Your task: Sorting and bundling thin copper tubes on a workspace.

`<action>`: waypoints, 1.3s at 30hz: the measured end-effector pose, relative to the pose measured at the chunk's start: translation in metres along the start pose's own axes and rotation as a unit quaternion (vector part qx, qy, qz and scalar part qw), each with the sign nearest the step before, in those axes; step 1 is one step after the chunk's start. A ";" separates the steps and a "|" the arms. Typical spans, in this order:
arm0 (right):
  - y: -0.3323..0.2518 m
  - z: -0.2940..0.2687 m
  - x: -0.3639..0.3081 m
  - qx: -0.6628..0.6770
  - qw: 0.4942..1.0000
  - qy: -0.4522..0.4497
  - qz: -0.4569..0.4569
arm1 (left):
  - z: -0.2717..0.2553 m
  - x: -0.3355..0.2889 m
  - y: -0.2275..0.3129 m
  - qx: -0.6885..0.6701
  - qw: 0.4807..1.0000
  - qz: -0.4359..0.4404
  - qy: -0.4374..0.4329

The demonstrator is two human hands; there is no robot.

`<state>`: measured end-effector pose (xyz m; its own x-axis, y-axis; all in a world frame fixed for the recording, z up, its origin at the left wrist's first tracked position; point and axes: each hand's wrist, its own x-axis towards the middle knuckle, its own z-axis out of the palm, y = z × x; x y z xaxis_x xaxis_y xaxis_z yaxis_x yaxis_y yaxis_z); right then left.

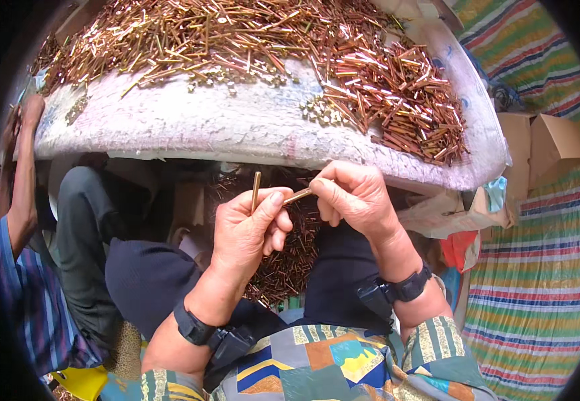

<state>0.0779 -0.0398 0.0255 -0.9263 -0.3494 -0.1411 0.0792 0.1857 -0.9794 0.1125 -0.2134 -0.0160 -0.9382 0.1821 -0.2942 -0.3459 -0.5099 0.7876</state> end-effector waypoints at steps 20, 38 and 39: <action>-0.014 -0.019 0.109 -0.575 0.771 0.137 -0.236 | -0.025 0.007 0.017 -0.076 0.995 0.047 0.034; -0.017 -0.002 0.012 -0.123 0.968 0.028 -0.217 | -0.017 -0.002 0.015 0.007 1.000 0.019 -0.017; -0.020 -0.003 0.011 -0.142 0.970 0.018 -0.194 | -0.017 -0.003 0.015 0.014 0.999 0.019 -0.021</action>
<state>0.0654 -0.0442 0.0436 -0.8787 -0.4118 0.2414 -0.3788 0.2940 -0.8775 0.1098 -0.2358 -0.0125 -0.9499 0.1988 -0.2410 -0.3095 -0.4935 0.8128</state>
